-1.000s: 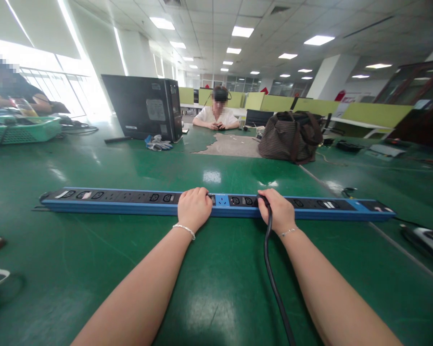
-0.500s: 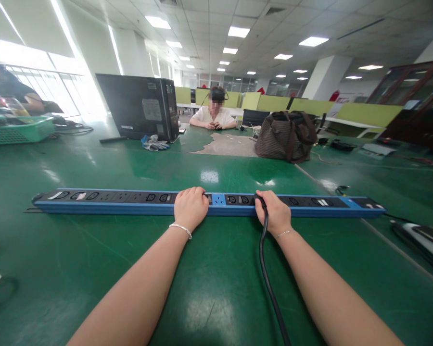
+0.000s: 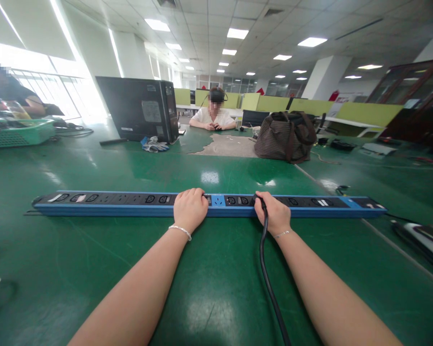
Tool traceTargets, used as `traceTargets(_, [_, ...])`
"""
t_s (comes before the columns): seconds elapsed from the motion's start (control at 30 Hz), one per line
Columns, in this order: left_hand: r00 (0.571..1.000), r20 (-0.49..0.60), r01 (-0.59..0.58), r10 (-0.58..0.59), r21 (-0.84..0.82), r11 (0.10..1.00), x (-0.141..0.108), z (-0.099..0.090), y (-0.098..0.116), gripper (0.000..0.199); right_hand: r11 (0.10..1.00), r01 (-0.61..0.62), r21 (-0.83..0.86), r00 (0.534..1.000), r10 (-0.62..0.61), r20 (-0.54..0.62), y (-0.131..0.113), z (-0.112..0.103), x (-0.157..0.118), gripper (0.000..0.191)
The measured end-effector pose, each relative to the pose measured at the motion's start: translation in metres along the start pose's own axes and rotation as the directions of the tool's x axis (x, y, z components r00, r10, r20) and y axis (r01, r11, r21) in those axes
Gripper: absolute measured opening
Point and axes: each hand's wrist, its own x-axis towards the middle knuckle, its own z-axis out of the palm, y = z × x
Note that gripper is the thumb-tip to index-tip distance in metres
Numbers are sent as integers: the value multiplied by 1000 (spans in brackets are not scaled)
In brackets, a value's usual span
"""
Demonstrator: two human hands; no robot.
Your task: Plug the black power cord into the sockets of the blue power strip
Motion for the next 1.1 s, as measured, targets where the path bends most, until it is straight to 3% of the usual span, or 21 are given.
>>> traceTargets(0.4, [1000, 0, 6, -6, -8, 1000, 0, 1, -1, 26, 991, -28, 132, 1000, 26, 12, 1, 1, 0, 26])
traceTargets(0.5, [1000, 6, 14, -14, -24, 1000, 1, 0, 0, 26, 970, -85, 230, 986, 115, -120, 3, -6, 11, 29])
traceTargets(0.57, [1000, 14, 22, -22, -18, 1000, 1, 0, 0, 26, 939, -197, 281, 910, 282, -304, 8, -16, 22, 33])
traceTargets(0.63, [999, 22, 24, -24, -3, 1000, 1, -1, 1, 26, 926, -227, 300, 872, 330, -362, 14, -26, 30, 34])
traceTargets(0.83, [1000, 15, 18, -18, 10, 1000, 1, -1, 0, 26, 916, -220, 335, 911, 316, -265, 34, -34, 26, 32])
traceTargets(1.1, [1000, 16, 7, -7, 28, 1000, 1, -1, 0, 26, 900, -331, 284, 908, 386, -163, 55, -30, 21, 31])
